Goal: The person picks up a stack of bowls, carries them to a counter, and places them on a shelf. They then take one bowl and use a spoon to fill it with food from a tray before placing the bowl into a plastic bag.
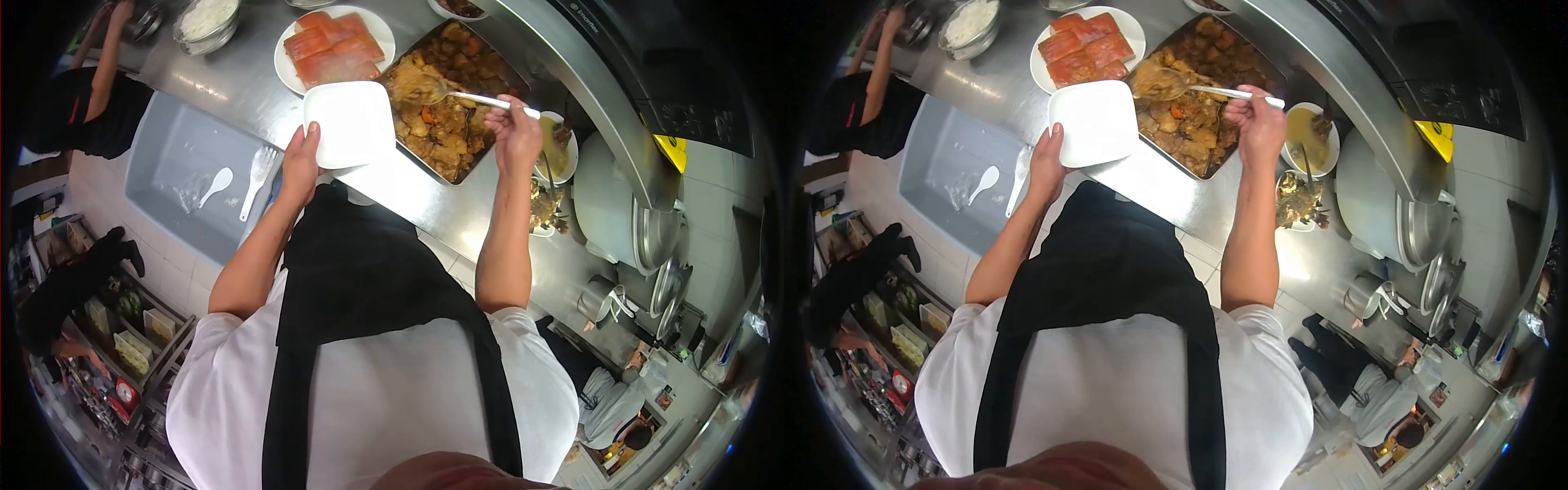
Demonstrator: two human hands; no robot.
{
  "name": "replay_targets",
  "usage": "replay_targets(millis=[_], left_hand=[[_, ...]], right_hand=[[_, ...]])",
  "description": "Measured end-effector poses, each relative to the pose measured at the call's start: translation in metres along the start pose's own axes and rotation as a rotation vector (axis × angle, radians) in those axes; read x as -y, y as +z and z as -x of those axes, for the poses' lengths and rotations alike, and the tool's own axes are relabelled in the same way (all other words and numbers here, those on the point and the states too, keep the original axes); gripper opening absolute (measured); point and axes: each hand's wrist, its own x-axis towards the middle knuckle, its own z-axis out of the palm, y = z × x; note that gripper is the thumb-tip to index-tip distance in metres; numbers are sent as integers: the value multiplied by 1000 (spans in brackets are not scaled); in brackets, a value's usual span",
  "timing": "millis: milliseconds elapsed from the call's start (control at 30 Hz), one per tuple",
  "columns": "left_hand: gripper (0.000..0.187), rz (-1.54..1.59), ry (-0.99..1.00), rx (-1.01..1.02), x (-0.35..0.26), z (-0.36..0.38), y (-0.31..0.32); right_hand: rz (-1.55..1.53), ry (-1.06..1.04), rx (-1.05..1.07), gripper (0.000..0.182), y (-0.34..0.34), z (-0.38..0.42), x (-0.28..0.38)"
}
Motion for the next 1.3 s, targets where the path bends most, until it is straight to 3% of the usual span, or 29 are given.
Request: replay_targets(millis=[167, 200, 233, 400, 500, 633, 833, 933, 1067, 1167, 1300], left_hand=[[53, 157, -12, 100, 5, -11, 19], [53, 193, 1, 114, 8, -13, 18], [52, 228, 11, 126, 12, -15, 15], [50, 257, 37, 134, 19, -15, 4], [53, 225, 43, 138, 23, -17, -1], [52, 230, 37, 128, 23, -15, -7], [51, 245, 20, 87, 21, -5, -14], [51, 230, 16, 63, 24, -3, -21], [47, 245, 25, 51, 27, 3, -29], [45, 250, 31, 34, 28, 7, -33], [44, 252, 25, -18, 33, 10, -41]], right_hand=[[405, -87, 177, 32, 48, 63, 9], [373, -177, 319, 28, 50, 76, 1], [661, -383, 406, 22, 50, 80, 4], [708, -384, 367, 19, 51, 99, 17], [384, -196, 194, 22, 47, 95, 9], [275, -281, 50, 24, 29, 61, 19], [396, -445, -123, 23, -1, -32, -3], [570, -461, -112, 26, -11, -87, -24], [945, -507, 89, 24, -21, -141, -41], [933, -334, 113, 30, -38, -179, -58], [656, -138, -29, 32, -39, -180, -37]])
